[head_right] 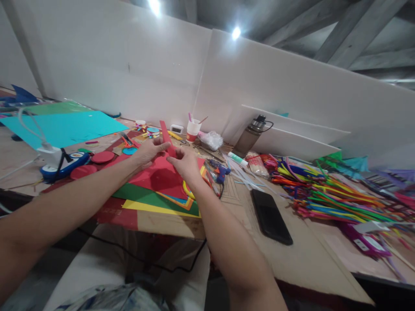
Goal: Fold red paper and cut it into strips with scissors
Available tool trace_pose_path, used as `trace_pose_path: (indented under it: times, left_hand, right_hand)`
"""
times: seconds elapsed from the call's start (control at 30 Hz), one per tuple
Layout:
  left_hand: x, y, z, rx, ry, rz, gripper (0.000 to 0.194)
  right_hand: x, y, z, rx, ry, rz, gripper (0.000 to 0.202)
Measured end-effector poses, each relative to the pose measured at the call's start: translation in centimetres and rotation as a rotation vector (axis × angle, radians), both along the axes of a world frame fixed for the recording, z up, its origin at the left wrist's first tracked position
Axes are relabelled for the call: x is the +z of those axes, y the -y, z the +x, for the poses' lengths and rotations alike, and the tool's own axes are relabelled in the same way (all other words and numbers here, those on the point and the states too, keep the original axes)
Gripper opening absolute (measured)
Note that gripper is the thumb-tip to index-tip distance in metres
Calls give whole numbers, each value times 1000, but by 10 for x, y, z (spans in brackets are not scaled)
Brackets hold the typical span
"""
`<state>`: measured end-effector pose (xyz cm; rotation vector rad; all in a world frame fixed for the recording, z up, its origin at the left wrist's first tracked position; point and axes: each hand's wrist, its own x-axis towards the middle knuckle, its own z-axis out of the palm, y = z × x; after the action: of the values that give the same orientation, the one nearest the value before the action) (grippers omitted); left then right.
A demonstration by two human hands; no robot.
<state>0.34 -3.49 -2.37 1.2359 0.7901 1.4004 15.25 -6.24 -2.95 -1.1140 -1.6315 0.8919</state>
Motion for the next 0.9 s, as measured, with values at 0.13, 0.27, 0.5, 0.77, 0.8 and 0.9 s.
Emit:
trace_pose_path:
  times: [0.13, 0.27, 0.5, 0.77, 0.8, 0.9]
  left_hand:
    - [3, -1, 0, -92, 185, -37, 37]
    - [7, -3, -4, -52, 243, -46, 35]
    - [12, -7, -14, 76, 275, -103, 30]
    - [17, -13, -22, 119, 292, -155, 20]
    - [16, -12, -22, 81, 288, -164, 20]
    - [11, -9, -17, -84, 200, -181, 22]
  right_hand:
    - [-1, 1, -1, 111, -107, -132, 27]
    - [-1, 2, -2, 159, -160, -223, 24]
    - [2, 6, -5, 190, -160, -285, 28]
    - [2, 5, -5, 161, -114, -300, 32]
    - [1, 4, -4, 153, -123, -285, 32]
    - [-2, 0, -3, 136, -150, -239, 31]
